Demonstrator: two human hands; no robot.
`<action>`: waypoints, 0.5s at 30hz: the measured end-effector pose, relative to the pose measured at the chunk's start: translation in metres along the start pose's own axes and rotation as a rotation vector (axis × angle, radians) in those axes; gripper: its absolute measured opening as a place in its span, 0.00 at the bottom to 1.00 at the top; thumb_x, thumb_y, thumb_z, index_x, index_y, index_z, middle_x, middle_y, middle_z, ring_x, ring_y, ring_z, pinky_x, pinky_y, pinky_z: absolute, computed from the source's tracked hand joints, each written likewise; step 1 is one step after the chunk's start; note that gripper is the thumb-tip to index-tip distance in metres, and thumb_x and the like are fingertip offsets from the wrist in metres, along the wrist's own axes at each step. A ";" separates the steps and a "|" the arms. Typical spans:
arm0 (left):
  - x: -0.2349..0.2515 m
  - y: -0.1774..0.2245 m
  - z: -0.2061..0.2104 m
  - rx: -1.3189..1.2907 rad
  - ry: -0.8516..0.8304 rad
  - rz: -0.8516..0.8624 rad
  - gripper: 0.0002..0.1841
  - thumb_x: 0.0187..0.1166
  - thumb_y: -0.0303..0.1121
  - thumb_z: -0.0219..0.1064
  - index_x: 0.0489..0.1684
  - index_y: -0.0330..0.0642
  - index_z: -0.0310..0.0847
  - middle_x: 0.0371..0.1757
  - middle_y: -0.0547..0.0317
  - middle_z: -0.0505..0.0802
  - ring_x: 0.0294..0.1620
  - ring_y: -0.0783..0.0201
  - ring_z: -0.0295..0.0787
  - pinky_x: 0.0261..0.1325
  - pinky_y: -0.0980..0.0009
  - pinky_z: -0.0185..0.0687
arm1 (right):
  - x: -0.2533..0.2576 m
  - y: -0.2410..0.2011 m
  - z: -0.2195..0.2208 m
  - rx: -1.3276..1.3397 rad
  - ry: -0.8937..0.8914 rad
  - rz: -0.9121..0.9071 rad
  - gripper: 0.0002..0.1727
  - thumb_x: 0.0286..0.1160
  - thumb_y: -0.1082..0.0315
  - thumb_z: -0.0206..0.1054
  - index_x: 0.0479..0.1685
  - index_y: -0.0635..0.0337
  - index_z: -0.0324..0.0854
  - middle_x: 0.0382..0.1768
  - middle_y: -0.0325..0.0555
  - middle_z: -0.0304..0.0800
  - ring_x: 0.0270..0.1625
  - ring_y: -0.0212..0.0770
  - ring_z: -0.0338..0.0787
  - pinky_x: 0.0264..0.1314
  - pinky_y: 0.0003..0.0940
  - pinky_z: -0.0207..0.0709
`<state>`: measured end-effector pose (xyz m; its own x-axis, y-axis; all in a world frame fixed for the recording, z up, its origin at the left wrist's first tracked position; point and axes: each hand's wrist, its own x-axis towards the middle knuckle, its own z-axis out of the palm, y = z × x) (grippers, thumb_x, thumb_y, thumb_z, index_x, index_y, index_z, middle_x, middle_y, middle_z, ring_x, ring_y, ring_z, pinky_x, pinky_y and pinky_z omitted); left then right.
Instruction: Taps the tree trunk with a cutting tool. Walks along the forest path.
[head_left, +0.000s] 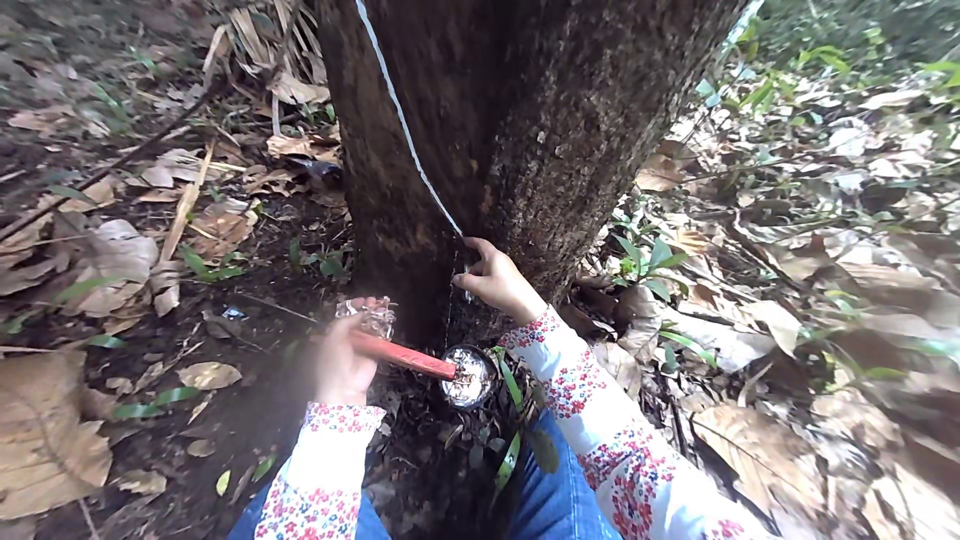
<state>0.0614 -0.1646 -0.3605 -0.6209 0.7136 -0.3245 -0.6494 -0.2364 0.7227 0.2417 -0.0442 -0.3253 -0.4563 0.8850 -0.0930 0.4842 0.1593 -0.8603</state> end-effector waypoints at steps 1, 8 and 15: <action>0.000 0.000 -0.001 -0.002 -0.001 0.001 0.10 0.82 0.20 0.47 0.42 0.38 0.75 0.35 0.53 0.91 0.35 0.64 0.92 0.41 0.68 0.91 | -0.002 0.000 0.001 -0.007 0.003 0.015 0.44 0.74 0.67 0.74 0.91 0.58 0.55 0.33 0.54 0.89 0.30 0.42 0.83 0.40 0.42 0.79; 0.000 0.002 0.002 -0.005 0.009 -0.015 0.09 0.82 0.20 0.48 0.43 0.38 0.75 0.35 0.54 0.91 0.35 0.64 0.92 0.41 0.69 0.91 | -0.009 0.001 0.010 -0.002 -0.026 0.068 0.50 0.74 0.67 0.72 0.94 0.64 0.43 0.32 0.52 0.88 0.31 0.39 0.84 0.44 0.38 0.81; 0.006 -0.001 0.001 -0.005 -0.009 -0.032 0.09 0.83 0.21 0.47 0.45 0.38 0.75 0.36 0.54 0.91 0.35 0.64 0.92 0.40 0.69 0.91 | -0.016 0.009 0.014 0.162 0.013 0.040 0.51 0.73 0.70 0.72 0.95 0.61 0.41 0.29 0.47 0.86 0.27 0.32 0.81 0.37 0.29 0.77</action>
<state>0.0590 -0.1600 -0.3627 -0.5956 0.7271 -0.3416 -0.6712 -0.2168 0.7089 0.2430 -0.0629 -0.3384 -0.4286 0.8950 -0.1234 0.3746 0.0517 -0.9258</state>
